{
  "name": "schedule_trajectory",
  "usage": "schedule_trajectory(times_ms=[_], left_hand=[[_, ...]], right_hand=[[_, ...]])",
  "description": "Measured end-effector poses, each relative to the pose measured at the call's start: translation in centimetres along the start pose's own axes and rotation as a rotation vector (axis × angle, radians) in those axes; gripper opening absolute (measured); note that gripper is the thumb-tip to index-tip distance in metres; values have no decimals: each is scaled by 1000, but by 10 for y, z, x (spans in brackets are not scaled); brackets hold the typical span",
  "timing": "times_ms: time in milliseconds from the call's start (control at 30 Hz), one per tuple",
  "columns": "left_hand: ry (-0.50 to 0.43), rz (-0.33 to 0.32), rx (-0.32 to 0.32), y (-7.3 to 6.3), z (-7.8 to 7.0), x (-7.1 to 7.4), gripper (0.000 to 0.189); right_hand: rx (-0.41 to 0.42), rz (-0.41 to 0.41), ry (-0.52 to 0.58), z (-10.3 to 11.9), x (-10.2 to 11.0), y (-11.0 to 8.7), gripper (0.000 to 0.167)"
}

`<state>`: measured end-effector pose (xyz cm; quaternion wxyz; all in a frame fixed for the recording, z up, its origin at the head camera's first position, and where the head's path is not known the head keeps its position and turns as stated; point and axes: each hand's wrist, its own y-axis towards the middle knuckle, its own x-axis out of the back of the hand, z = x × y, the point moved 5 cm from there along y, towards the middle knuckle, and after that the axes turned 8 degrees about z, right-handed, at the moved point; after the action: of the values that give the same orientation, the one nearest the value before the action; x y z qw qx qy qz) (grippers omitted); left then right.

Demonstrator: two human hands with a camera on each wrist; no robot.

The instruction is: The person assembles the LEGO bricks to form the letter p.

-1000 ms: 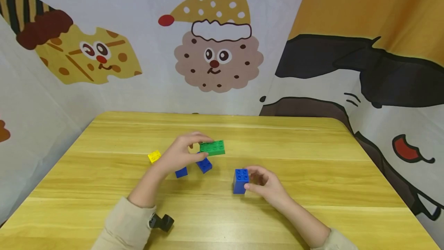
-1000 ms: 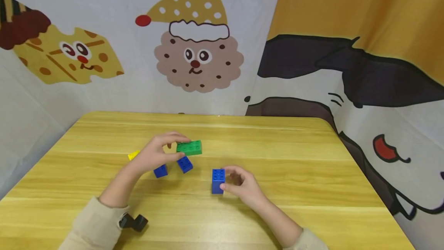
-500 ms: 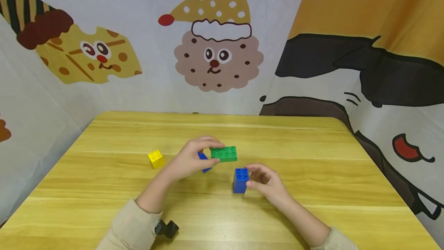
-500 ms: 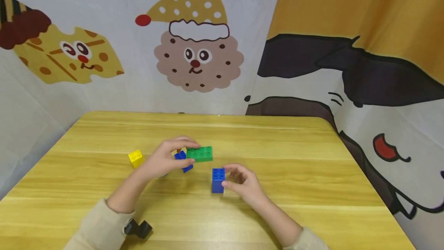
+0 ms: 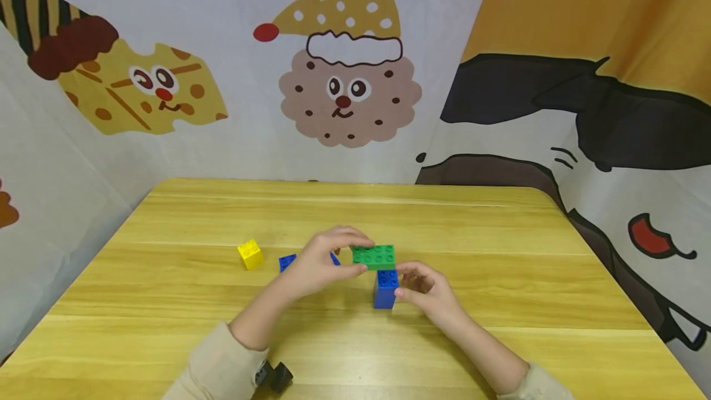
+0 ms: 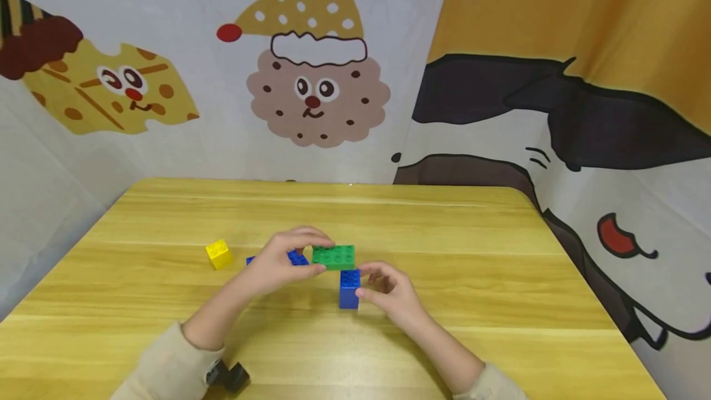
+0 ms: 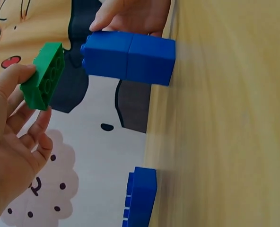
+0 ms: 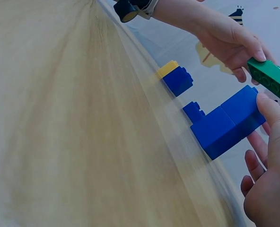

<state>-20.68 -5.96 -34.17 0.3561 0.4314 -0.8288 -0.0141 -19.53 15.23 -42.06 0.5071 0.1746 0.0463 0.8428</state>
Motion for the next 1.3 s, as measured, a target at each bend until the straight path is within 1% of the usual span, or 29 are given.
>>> schedule_trajectory(times_ms=[167, 433, 633, 900, 1100, 1300], left_hand=[[-14, -15, 3, 1, -1, -8, 35], [-52, -32, -2, 3, -1, -20, 34], [-79, -64, 27, 4, -1, -26, 34], [-129, -59, 80, 6, 1, -35, 34], [-128, -76, 90, 6, 3, -40, 34], [-132, -70, 91, 7, 3, -43, 32]], right_hand=[[-9, 5, 3, 0, 0, 0, 29], [9, 25, 18, 0, 0, 0, 30], [-1, 30, 23, -1, 0, 0, 35], [10, 60, 82, 0, -1, 0, 39], [-14, 51, 94, -1, -1, 1, 38], [1, 55, 118, -1, -2, 2, 36]])
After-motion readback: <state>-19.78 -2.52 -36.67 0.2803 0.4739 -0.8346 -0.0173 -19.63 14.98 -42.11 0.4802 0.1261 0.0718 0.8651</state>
